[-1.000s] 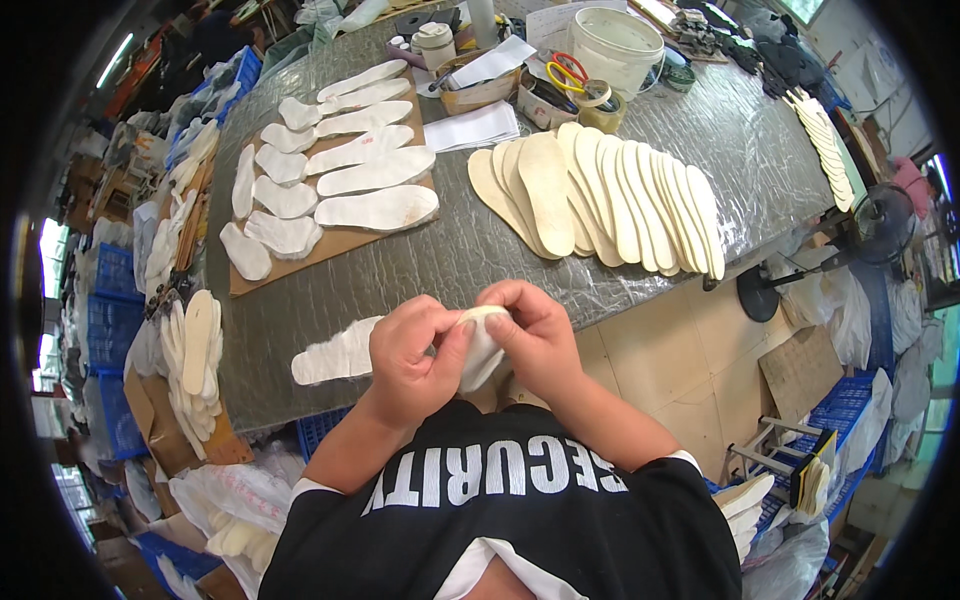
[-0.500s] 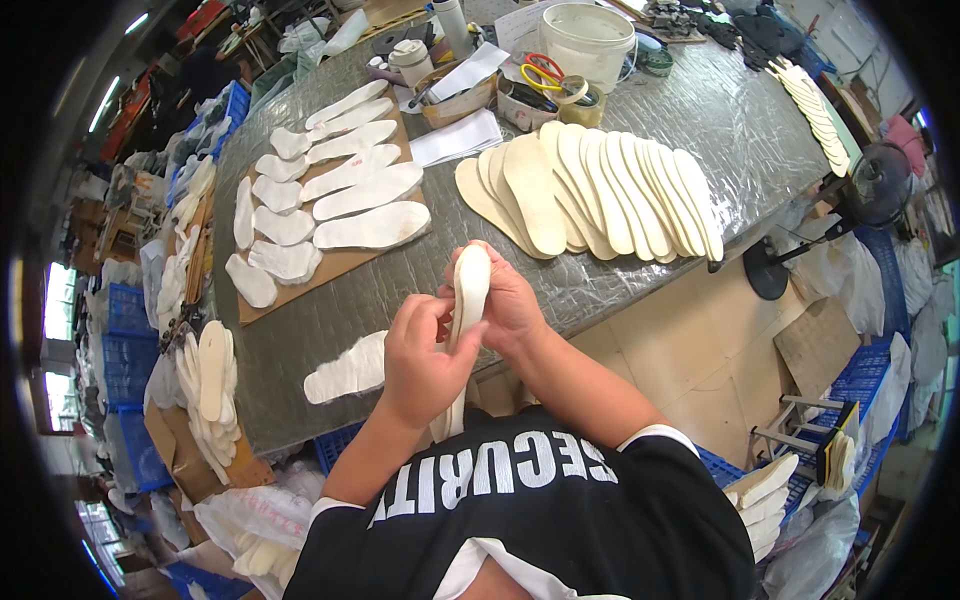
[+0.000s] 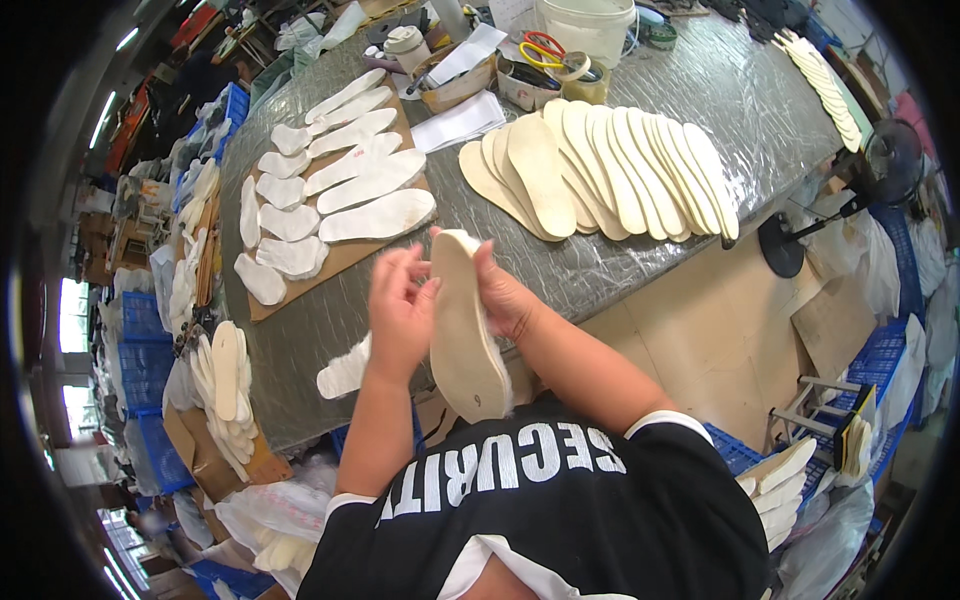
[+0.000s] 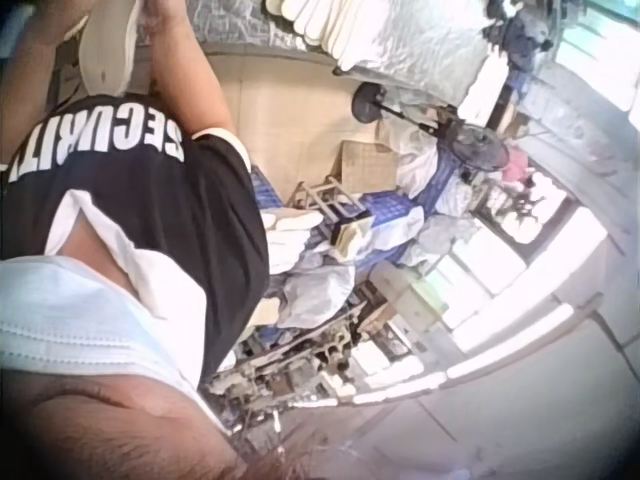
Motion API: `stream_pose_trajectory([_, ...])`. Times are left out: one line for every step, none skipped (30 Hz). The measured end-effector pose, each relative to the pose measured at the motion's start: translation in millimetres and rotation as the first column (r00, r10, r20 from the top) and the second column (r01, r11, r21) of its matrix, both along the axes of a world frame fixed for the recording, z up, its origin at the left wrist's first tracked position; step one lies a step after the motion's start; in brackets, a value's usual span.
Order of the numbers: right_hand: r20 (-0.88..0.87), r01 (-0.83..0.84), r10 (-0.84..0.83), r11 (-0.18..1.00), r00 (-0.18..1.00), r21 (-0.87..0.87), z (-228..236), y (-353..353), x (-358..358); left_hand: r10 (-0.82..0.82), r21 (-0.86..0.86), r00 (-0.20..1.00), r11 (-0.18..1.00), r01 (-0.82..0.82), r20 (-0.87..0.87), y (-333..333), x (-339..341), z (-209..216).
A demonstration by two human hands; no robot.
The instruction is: Assembling or preparing shoe insoles by aligning and pressing multiple layers together in a shoe manufacturing facility.
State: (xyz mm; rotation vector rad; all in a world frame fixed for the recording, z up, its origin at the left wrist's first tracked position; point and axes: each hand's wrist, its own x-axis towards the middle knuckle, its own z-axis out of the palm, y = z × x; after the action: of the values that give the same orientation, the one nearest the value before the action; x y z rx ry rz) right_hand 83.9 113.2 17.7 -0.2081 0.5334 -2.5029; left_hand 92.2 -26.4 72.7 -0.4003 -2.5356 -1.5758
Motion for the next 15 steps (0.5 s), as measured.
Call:
stream_pose_trajectory([-0.069, -0.045, 0.049, 0.997, 0.996, 0.064, 2.9, -0.5, 1.7, -0.009, -0.006, 1.000, 1.000, 0.009, 0.008, -0.8, -3.3, 9.6])
stream_pose_trajectory([-0.044, -0.005, 0.010, 0.995, 0.999, 0.103, 6.9, -6.2, 5.7, -0.066, -0.057, 0.994, 0.997, 0.061, -0.087, -1.8, -9.0, 20.9])
stream_pose_trajectory([-0.040, -0.001, 0.005, 0.996, 0.999, 0.090, 6.3, -12.3, 7.6, -0.125, -0.117, 0.975, 0.988, 0.104, -0.183, -6.4, -15.9, 30.8])
stream_pose_trajectory([-0.042, -0.126, 0.128, 0.990, 0.991, 0.059, 4.9, -21.0, 8.9, -0.296, -0.259, 0.901, 0.941, 0.218, -0.317, -23.2, -30.9, 31.2])
stream_pose_trajectory([-0.049, -0.247, 0.248, 0.969, 0.967, 0.028, 5.0, -28.8, 10.8, -0.298, -0.273, 0.902, 0.938, 0.215, -0.312, -38.1, -30.0, 35.1])
stream_pose_trajectory([-0.060, -0.231, 0.232, 0.973, 0.971, 0.025, 21.7, -29.8, 13.8, -0.250, -0.052, 0.956, 0.964, 0.260, 0.151, -45.4, -31.2, 41.2])
stream_pose_trajectory([-0.058, -0.225, 0.225, 0.974, 0.973, 0.014, 13.2, -32.7, 12.8, -0.244, 0.158, 0.774, 0.970, 0.186, 0.584, -47.8, -31.8, 46.7])
stream_pose_trajectory([-0.069, -0.184, 0.186, 0.982, 0.980, 0.040, -0.9, -36.5, 10.8, -0.213, 0.227, 0.748, 0.970, 0.085, 0.629, -48.9, -32.0, 54.9])
stream_pose_trajectory([-0.086, -0.151, 0.156, 0.987, 0.984, 0.064, -6.5, -41.6, 10.9, -0.204, 0.214, 0.748, 0.973, 0.084, 0.631, -55.0, -31.1, 51.8])
stream_pose_trajectory([-0.198, -0.004, 0.064, 0.957, 0.978, 0.290, 0.9, -40.7, 14.0, -0.223, 0.369, 0.831, 0.929, 0.024, 0.509, -67.4, -30.5, 41.0])
stream_pose_trajectory([-0.198, -0.013, 0.070, 0.961, 0.978, 0.277, 10.4, -37.0, 18.4, -0.215, 0.519, 0.902, 0.855, -0.012, 0.375, -79.1, -29.8, 32.2])
stream_pose_trajectory([-0.377, 0.116, 0.107, 0.845, 0.920, 0.522, 22.4, -31.1, 22.8, -0.216, 0.584, 0.911, 0.811, -0.034, 0.352, -88.0, -28.7, 27.7])
stream_pose_trajectory([-0.524, 0.289, 0.186, 0.660, 0.831, 0.693, 30.2, -26.7, 25.9, -0.213, 0.578, 0.910, 0.815, -0.035, 0.356, -91.2, -27.7, 24.3])
stream_pose_trajectory([-0.553, 0.335, 0.175, 0.636, 0.815, 0.695, 32.7, -27.4, 28.6, -0.178, 0.581, 0.924, 0.812, -0.058, 0.340, -94.6, -25.7, 21.5])
stream_pose_trajectory([-0.553, 0.336, 0.173, 0.637, 0.815, 0.694, 37.7, -26.3, 28.9, -0.145, 0.587, 0.936, 0.806, -0.077, 0.322, -96.6, -24.5, 17.4])
